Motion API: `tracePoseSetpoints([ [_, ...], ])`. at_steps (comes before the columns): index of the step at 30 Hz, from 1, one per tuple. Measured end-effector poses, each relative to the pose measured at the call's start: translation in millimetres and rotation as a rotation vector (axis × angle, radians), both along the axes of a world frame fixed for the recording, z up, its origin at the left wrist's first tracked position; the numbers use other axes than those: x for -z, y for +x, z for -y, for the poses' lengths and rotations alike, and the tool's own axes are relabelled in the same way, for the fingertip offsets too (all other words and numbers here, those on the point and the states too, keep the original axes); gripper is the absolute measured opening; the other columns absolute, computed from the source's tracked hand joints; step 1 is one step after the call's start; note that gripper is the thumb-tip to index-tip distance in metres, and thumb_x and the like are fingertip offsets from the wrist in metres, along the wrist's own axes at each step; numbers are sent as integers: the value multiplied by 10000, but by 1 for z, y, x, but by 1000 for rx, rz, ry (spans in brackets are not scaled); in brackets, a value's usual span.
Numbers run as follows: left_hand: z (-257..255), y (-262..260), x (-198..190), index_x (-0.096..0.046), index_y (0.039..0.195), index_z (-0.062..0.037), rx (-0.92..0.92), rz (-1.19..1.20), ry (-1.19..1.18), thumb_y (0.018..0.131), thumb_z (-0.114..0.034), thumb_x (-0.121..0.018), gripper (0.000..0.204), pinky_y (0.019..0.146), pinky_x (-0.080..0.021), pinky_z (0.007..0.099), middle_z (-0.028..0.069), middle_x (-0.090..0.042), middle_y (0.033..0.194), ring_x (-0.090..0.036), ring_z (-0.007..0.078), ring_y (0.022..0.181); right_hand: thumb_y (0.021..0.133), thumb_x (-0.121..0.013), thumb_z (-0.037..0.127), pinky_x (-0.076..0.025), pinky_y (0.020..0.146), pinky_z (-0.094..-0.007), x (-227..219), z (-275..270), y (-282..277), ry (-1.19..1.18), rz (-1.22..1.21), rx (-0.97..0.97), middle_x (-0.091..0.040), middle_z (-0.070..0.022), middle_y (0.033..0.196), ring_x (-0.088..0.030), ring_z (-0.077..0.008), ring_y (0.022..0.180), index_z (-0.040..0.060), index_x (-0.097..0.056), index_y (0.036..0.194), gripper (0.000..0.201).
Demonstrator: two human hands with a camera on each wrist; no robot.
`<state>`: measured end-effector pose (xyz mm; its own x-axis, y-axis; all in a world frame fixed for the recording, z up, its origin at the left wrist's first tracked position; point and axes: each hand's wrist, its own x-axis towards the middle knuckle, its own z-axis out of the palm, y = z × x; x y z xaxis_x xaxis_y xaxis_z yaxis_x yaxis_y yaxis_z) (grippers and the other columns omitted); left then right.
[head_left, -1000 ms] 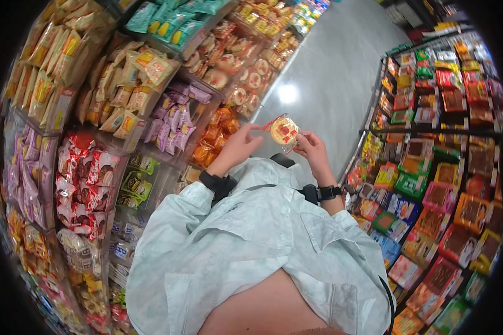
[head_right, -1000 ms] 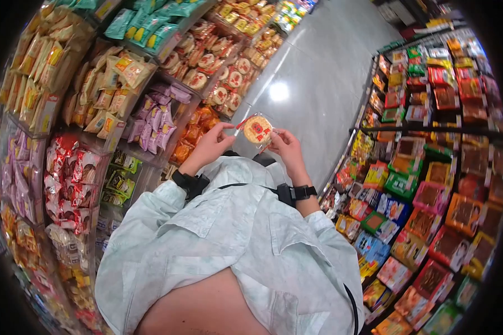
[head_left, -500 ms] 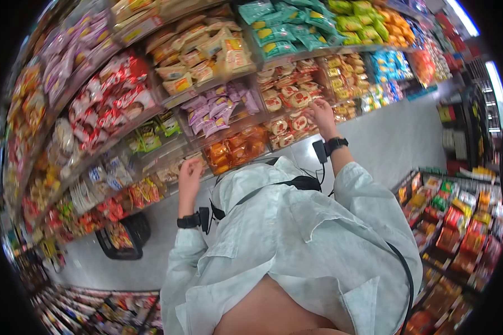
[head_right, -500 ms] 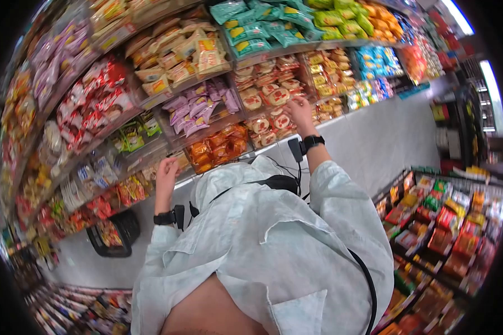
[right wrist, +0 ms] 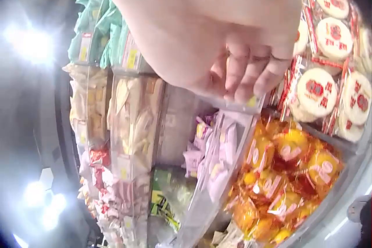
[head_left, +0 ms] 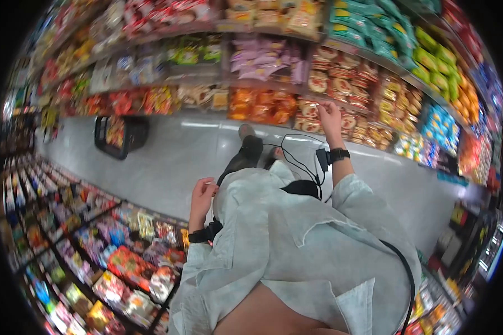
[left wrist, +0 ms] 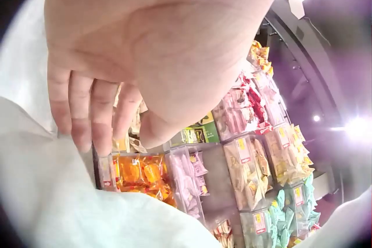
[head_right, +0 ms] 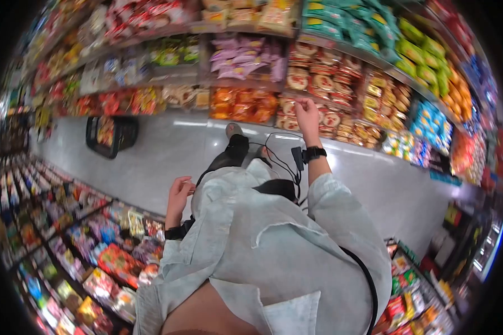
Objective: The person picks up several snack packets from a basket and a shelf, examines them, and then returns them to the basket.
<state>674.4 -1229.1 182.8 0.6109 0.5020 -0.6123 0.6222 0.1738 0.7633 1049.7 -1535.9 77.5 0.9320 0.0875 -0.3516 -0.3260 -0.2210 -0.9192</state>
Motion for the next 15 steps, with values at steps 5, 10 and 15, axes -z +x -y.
tracePoseSetpoints([
  [5,6,-39,12,-614,1211,-23,135,-47,44,992,-187,-644,275,784,-516,280,49,-673,904,-635,123,856,952,-652,155,-511,753,-269,5,-49,-70,82,-134,-432,-675,-25,911,-641,-105,815,66,-670,1132,202],
  [10,2,-47,2,-611,1227,-34,152,19,73,987,-199,-652,295,795,-517,277,40,-671,919,-644,131,895,931,-664,135,-539,747,-293,30,-59,-124,-40,-241,-801,-679,-41,954,-660,-117,889,72,-689,1126,207],
  [15,-26,-125,41,-615,1211,-39,-78,106,-95,992,-194,-633,270,795,-531,286,67,-695,942,-675,155,897,919,-657,119,-517,678,-273,51,-74,-164,-130,-344,-803,-638,-6,847,-636,-108,759,97,-697,1111,198],
])
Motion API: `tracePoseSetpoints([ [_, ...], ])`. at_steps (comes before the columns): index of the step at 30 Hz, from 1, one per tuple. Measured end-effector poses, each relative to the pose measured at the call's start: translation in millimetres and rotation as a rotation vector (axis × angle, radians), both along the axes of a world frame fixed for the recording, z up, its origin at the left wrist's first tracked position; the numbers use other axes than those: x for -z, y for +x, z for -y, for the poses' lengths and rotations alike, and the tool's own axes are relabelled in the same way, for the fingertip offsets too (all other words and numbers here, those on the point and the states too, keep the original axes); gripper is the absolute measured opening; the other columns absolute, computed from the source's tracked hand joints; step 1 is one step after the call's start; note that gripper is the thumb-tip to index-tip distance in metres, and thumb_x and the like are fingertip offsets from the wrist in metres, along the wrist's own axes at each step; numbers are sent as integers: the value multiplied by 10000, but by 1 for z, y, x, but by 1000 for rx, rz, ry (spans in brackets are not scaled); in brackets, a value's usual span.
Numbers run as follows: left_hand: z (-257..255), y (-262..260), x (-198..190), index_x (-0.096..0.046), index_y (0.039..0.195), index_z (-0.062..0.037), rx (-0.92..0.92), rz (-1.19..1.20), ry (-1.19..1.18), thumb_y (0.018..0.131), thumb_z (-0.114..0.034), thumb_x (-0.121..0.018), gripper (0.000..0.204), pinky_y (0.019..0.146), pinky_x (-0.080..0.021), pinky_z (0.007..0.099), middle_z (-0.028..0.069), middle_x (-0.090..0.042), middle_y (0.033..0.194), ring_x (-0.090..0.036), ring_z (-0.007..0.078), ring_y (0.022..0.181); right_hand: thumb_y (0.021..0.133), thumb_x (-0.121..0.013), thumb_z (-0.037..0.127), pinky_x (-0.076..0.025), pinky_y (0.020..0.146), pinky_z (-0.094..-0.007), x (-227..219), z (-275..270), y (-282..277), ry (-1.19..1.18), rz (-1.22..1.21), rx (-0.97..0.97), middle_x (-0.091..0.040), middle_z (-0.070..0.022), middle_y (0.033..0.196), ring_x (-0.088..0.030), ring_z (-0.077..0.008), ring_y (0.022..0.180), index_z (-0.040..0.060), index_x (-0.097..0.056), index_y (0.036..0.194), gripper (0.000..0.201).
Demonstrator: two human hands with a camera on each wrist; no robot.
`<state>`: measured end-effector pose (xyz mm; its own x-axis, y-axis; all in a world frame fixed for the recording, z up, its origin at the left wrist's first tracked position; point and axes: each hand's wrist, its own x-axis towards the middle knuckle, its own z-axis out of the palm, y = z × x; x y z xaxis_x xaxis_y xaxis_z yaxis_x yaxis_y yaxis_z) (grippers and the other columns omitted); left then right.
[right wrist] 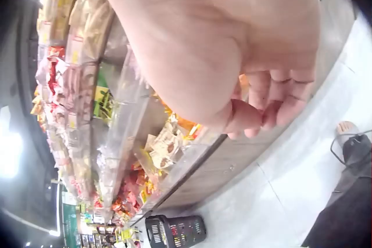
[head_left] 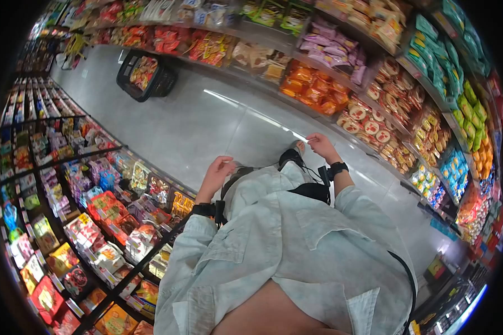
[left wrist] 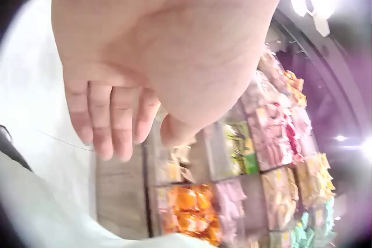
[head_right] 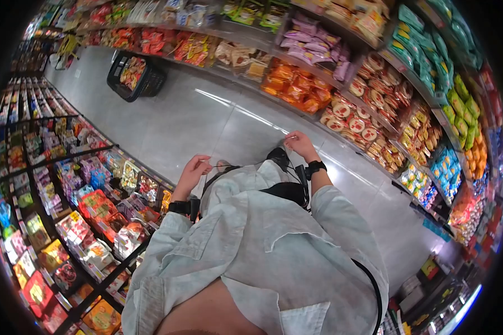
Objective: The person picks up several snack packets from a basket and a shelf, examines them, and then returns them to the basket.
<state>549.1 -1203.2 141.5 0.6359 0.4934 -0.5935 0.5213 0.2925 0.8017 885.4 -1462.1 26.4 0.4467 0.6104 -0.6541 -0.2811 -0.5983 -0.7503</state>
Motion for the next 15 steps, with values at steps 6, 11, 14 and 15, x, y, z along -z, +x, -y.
tracePoseSetpoints([
  [6,-7,-263,174,-634,1090,-83,-504,-372,-110,1022,-212,-563,162,704,-550,292,90,-703,918,-678,158,776,938,-616,129,-342,463,-259,38,-31,-54,-187,-133,399,-519,28,678,-441,-75,535,126,-675,990,79],
  [11,41,-483,265,-614,1054,-93,-662,-460,-642,1008,-177,-530,128,612,-528,336,92,-679,899,-659,197,734,954,-568,146,-339,466,-295,62,-67,-96,-409,-142,363,-480,12,635,-424,-130,520,130,-686,1110,196],
  [14,95,-548,272,-598,1052,-96,-734,-286,-896,999,-166,-522,116,546,-506,362,99,-665,902,-646,211,720,944,-535,91,-372,487,-295,38,-121,-122,-335,-106,320,-506,5,691,-457,-126,563,131,-676,1145,248],
  [15,109,-556,274,-593,1051,-97,-772,-256,-942,996,-163,-519,113,523,-499,370,101,-661,903,-642,215,715,932,-525,75,-381,489,-297,32,-140,-127,-328,-110,302,-518,0,715,-470,-127,577,132,-667,1148,265],
])
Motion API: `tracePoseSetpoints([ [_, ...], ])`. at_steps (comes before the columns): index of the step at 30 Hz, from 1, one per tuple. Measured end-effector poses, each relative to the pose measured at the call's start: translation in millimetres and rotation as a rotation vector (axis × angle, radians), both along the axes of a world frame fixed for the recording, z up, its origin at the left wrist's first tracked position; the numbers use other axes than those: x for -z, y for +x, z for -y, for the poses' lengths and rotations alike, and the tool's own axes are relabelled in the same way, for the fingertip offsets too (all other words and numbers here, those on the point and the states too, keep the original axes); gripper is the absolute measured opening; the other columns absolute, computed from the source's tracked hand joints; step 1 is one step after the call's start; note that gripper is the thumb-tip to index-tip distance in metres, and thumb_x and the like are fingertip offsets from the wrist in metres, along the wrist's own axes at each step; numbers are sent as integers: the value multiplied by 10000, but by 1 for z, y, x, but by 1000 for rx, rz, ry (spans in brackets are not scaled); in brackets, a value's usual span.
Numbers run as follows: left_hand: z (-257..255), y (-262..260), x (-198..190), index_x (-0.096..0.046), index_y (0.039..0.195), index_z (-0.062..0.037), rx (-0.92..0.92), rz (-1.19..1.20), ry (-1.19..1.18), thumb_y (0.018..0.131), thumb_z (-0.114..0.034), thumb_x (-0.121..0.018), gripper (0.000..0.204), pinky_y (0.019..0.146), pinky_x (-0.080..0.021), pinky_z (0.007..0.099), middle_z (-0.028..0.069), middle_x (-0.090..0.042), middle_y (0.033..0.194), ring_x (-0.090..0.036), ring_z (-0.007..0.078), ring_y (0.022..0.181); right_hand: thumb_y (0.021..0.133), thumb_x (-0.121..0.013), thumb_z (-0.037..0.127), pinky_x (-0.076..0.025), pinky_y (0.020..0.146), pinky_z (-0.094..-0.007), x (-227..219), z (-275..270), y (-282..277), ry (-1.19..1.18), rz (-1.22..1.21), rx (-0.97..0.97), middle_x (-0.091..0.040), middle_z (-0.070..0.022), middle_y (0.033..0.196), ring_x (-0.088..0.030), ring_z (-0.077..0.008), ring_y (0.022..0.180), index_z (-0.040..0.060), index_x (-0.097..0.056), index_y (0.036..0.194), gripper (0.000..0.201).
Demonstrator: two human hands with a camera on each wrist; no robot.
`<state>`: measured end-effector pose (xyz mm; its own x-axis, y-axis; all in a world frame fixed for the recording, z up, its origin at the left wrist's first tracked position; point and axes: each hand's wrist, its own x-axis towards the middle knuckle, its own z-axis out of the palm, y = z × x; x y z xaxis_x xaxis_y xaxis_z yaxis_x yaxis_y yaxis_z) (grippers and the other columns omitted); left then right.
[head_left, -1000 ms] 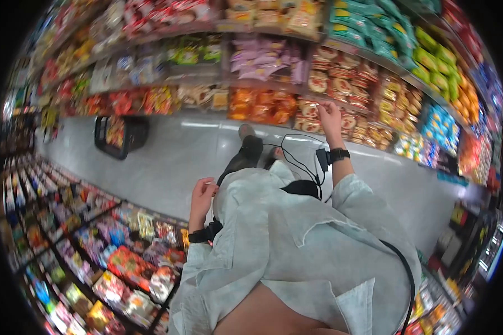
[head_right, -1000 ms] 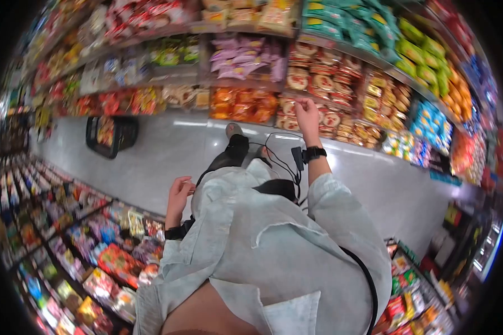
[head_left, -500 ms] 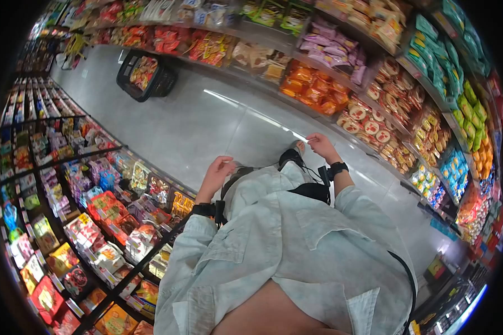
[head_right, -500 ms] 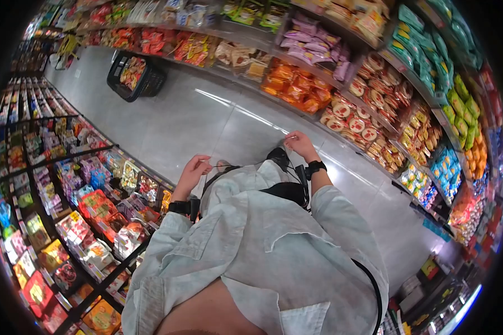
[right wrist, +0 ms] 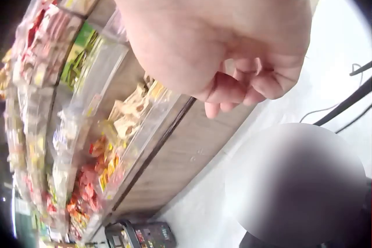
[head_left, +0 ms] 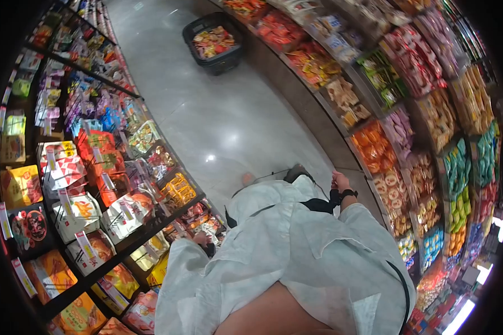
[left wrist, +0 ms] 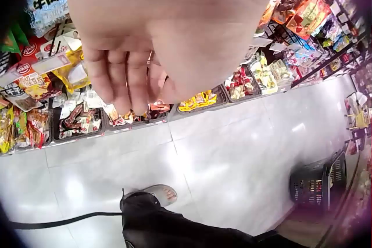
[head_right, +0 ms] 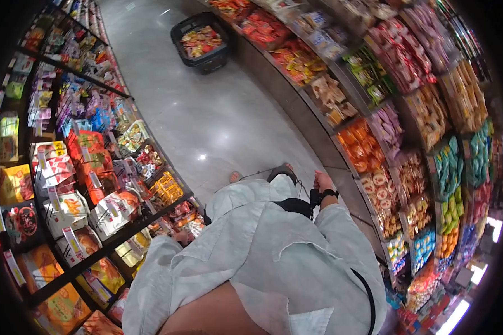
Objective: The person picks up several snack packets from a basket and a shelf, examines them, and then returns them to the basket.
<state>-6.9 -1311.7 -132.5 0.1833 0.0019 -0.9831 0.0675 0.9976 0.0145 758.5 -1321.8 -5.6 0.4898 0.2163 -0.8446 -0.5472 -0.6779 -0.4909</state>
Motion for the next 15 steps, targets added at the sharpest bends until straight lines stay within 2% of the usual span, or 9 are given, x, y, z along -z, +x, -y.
tracePoseSetpoints([
  [2,5,18,-12,-608,1093,-101,53,-275,104,1009,-181,-485,169,561,-518,415,116,-668,997,-662,233,805,926,-517,71,-383,485,-298,-4,-38,-11,4,7,-65,-528,-4,738,-481,-126,588,135,-657,1145,268],
  [3,6,25,-3,-619,1115,-98,-315,-280,84,1005,-208,-499,196,587,-536,423,131,-677,941,-672,256,786,932,-520,83,-376,479,-298,-6,-60,-17,1,20,-116,-526,-2,738,-478,-125,584,138,-656,1139,254],
  [4,-1,29,-4,-630,1103,-86,-143,-206,243,997,-249,-519,224,591,-548,430,132,-669,850,-670,272,714,939,-523,94,-369,472,-297,-4,-81,-22,-3,32,-167,-524,-1,737,-475,-124,581,140,-655,1133,239],
  [5,-13,35,-2,-622,1076,-83,-119,-186,259,996,-251,-524,210,581,-544,413,119,-664,837,-663,258,696,950,-506,97,-351,460,-292,-1,-104,-26,-2,23,-197,-516,2,731,-466,-121,572,145,-651,1133,239],
  [8,-91,72,-13,-598,994,-74,-109,-133,253,991,-257,-541,191,549,-534,362,78,-650,795,-641,216,643,955,-492,89,-351,459,-294,0,-175,-42,-3,4,-329,-516,2,734,-463,-120,568,145,-652,1141,252],
  [10,-153,89,-24,-582,939,-69,-128,-130,316,988,-261,-552,201,528,-527,328,50,-640,768,-627,189,608,967,-487,101,-350,460,-302,14,-225,-56,-14,2,-320,-517,-1,718,-467,-124,570,135,-661,1128,240],
  [13,-245,106,-59,-578,867,-118,-195,-226,472,978,-216,-581,148,579,-533,294,6,-651,766,-646,127,653,973,-511,127,-350,467,-302,35,-310,-77,-36,-24,-376,-538,-5,727,-478,-126,576,129,-677,1097,207],
  [15,-293,102,-81,-589,906,-116,-209,-308,549,980,-251,-590,154,599,-537,295,7,-661,804,-655,126,693,970,-538,151,-347,472,-304,59,-370,-91,-49,-53,-423,-563,-6,748,-495,-129,578,125,-695,1061,184],
])
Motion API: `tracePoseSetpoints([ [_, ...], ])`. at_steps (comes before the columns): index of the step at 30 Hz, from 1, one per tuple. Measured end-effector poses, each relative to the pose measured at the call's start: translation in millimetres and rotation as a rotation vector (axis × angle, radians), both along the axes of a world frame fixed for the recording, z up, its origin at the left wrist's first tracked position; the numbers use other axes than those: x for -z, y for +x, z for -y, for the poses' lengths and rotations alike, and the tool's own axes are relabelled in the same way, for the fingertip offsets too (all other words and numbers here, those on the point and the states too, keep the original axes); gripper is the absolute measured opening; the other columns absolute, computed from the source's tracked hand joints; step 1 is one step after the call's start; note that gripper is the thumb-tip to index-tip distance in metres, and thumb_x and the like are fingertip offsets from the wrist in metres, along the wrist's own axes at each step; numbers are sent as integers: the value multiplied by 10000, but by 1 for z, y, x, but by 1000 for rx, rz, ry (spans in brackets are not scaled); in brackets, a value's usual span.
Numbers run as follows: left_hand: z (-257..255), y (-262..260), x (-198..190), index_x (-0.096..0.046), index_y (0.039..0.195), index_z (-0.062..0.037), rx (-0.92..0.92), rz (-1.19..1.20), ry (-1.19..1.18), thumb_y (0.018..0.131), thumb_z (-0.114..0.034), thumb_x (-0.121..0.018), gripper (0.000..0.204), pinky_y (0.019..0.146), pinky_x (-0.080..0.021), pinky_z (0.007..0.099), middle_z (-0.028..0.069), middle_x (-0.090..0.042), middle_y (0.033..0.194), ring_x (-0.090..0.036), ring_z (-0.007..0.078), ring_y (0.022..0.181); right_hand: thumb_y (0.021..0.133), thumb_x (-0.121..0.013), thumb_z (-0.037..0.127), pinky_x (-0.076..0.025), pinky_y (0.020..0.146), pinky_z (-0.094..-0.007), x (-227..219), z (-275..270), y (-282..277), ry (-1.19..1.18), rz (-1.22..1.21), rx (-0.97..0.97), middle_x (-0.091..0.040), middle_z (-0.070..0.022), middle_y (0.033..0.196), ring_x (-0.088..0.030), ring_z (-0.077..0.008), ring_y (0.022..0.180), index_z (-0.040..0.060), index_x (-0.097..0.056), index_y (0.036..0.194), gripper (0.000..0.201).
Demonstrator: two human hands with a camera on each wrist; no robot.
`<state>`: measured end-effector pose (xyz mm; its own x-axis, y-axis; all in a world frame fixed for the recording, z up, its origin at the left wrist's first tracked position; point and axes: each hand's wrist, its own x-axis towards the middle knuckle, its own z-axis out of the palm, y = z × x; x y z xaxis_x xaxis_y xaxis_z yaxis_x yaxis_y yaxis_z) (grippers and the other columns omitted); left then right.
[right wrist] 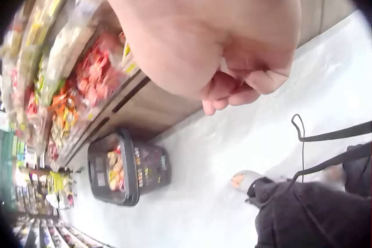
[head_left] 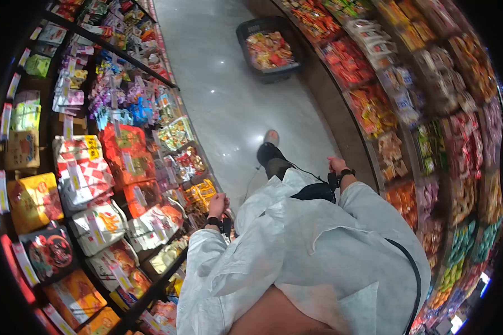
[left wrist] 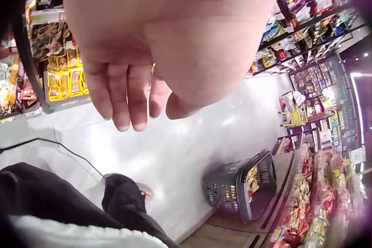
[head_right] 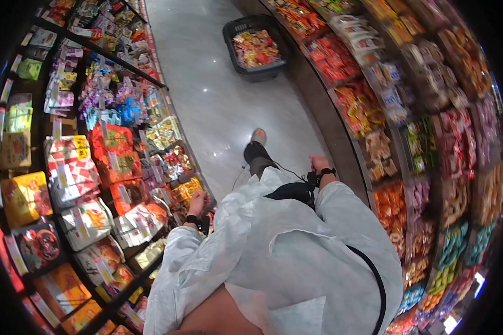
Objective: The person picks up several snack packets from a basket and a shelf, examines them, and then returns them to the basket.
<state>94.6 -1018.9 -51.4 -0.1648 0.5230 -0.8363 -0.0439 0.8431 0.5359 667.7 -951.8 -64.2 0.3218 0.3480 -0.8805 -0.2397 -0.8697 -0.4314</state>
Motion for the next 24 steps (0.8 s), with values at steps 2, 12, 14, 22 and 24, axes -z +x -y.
tracePoseSetpoints([
  [2,-42,-14,-32,-597,961,-121,-11,18,33,982,-306,-602,186,638,-541,294,7,-657,853,-641,124,724,974,-562,180,-359,485,-299,12,-68,-16,7,-26,-57,-576,0,740,-503,-120,603,127,-690,1041,153],
  [12,-215,-46,-55,-600,1046,-103,-28,-163,-206,968,-235,-578,155,667,-542,293,21,-651,868,-661,160,808,843,-645,84,-494,606,-282,-41,-321,-85,486,97,-593,-715,-39,895,-643,-143,726,89,-720,1084,252],
  [14,-258,-44,-43,-615,973,-88,33,-123,-212,962,-231,-584,147,569,-512,297,36,-654,799,-632,154,672,874,-637,122,-495,628,-278,-42,-334,-73,352,56,-523,-696,-31,892,-632,-127,754,87,-706,1089,229],
  [22,-511,-8,16,-650,1127,-77,446,-68,-174,962,-344,-607,316,616,-517,314,48,-670,861,-616,143,695,981,-585,211,-407,469,-281,30,-313,13,17,40,130,-608,-15,698,-551,-131,555,104,-621,881,151],
  [24,-590,29,-6,-633,1216,-99,515,-102,-193,945,-479,-617,467,851,-521,386,58,-664,1030,-604,170,930,979,-588,188,-387,466,-289,26,-323,14,-128,25,324,-574,-18,659,-531,-143,528,107,-598,837,164],
])
